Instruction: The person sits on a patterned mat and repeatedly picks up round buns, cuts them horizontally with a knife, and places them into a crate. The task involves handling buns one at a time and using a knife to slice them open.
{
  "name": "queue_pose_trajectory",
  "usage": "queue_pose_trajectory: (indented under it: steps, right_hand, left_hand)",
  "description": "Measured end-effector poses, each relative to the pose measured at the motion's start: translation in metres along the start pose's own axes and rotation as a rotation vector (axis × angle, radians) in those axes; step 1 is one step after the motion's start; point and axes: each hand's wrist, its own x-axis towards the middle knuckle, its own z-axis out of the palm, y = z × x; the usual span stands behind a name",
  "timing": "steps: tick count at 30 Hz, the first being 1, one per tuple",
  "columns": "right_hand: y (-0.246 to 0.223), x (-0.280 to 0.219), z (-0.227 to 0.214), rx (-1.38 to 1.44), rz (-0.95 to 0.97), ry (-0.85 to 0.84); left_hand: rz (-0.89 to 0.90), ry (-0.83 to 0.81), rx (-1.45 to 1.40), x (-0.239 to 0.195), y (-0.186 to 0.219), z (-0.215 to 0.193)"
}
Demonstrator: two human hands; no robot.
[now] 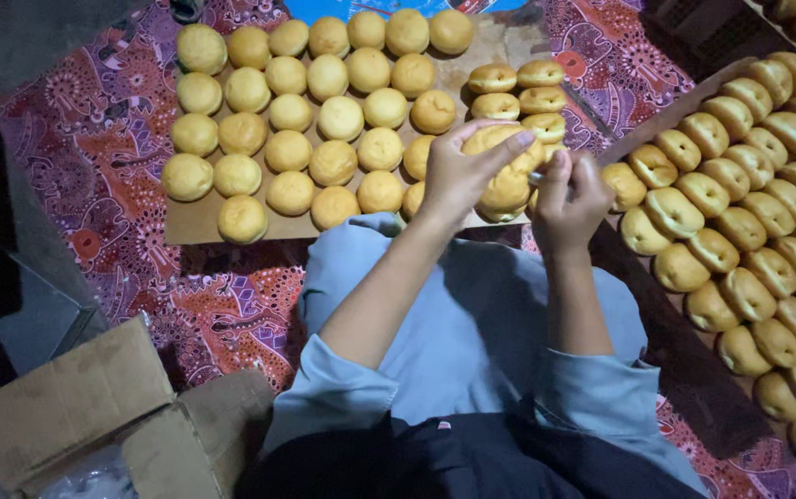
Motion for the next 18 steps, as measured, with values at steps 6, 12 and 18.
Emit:
queue_pose_trajectory:
  steps: [6, 12, 18]
  right_hand:
    - [0.008, 0.0, -0.013, 0.319, 0.222, -0.349]
    - [0.007, -0.017, 0.005, 0.052, -0.005, 0.032]
    - [0.028, -0.013, 0.017, -0.331, -0.158, 0.172]
  left_hand:
    - [-0.11, -0.185, 0.034, 0.0, 0.004, -0.014]
    - [-0.112, 0.053, -0.256, -0.004, -0.02, 0.004]
    - [-0.061, 0.221, -0.194, -0.011, -0.036, 0.023]
